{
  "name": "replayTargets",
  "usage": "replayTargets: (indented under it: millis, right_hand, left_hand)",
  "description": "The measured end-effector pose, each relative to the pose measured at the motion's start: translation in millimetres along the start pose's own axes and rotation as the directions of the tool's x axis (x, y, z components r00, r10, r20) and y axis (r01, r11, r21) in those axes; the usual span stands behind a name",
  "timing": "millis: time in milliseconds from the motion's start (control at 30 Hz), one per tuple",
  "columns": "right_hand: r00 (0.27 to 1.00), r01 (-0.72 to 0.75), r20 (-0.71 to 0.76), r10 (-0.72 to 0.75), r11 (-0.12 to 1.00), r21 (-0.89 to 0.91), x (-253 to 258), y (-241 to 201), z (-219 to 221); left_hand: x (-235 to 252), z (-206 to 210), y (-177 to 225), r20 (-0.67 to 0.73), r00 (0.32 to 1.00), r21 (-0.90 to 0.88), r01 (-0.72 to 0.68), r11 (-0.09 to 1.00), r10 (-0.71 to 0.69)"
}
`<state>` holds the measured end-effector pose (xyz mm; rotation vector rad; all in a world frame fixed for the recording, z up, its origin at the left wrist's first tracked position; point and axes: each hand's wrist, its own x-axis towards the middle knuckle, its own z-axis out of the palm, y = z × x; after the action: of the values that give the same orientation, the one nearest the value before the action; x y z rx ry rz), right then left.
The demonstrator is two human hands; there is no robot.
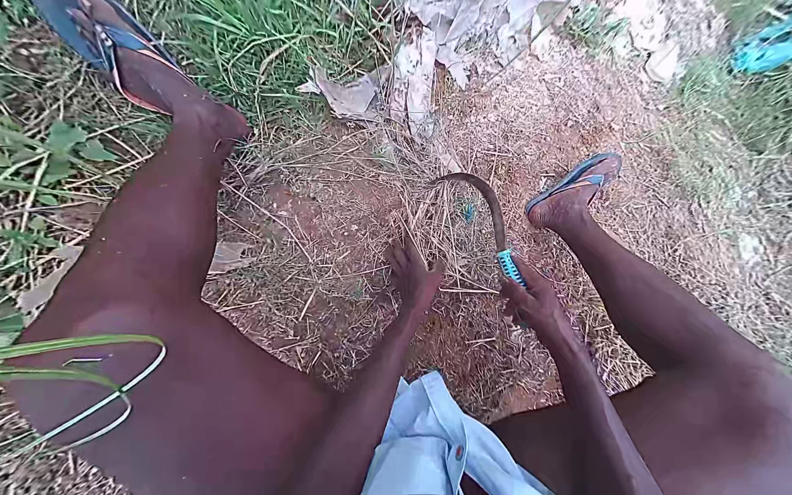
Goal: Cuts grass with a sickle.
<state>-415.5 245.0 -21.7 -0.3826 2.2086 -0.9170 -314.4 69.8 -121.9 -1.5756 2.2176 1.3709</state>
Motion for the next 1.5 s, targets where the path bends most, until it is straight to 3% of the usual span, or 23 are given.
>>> replayTargets:
  millis: [100, 233, 400, 533, 600, 700, 833, 967, 1100, 1300, 1500]
  right_hand:
    - [1.0, -0.002, -0.011, 0.002, 1.0, -0.03, -5, -11, 1]
    - [0.983, 0.174, -0.023, -0.183, 0.961, -0.216, -10, -24, -1]
    - [0.883, 0.456, 0.105, -0.457, 0.785, -0.419, -11, -54, 11]
    - [0.827, 0.552, 0.283, -0.486, 0.608, -0.57, 11, -72, 23]
    - [0.838, 0.533, 0.301, -0.454, 0.565, -0.63, 23, -76, 18]
    - [0.876, 0.448, 0.207, -0.436, 0.576, -0.684, 43, -71, -10]
    - [0.954, 0.248, 0.027, -0.3, 0.729, -0.638, 64, -43, -64]
    - [0.997, 0.001, -0.067, -0.034, 0.894, -0.449, 33, -45, -59]
    - [0.994, 0.058, -0.059, -0.091, 0.905, -0.422, 35, -7, -52]
    - [0.995, 0.052, -0.063, -0.077, 0.944, -0.326, 37, 0, -49]
    - [0.993, -0.037, -0.115, 0.005, 0.962, -0.272, 20, -4, -15]
  left_hand:
    - [-4, -3, -4, -0.014, 1.0, -0.021, 0.003, 1.0, -0.004]
    - [-1, -7, -5, -0.048, 0.999, -0.035, 0.001, 0.999, -0.003]
    - [0, 2, -13, -0.046, 0.998, -0.002, -0.036, 0.999, 0.036]
    - [-1, 5, -18, -0.033, 0.998, 0.043, -0.059, 0.997, 0.061]
    - [-1, 4, -17, -0.018, 0.999, 0.067, -0.048, 0.997, 0.05]
    - [-1, 6, -17, -0.017, 0.999, 0.085, -0.047, 0.995, 0.048]
    - [2, 7, -18, -0.012, 0.999, 0.098, -0.048, 0.994, 0.05]
    - [0, 6, -15, -0.028, 0.998, 0.093, -0.05, 0.994, 0.053]
    - [2, 7, -16, -0.036, 0.999, 0.033, -0.03, 0.999, 0.032]
    - [1, 1, -21, -0.043, 0.995, -0.126, -0.094, 0.988, 0.089]
    - [-5, 0, -10, -0.051, 0.997, -0.048, -0.059, 0.997, 0.057]
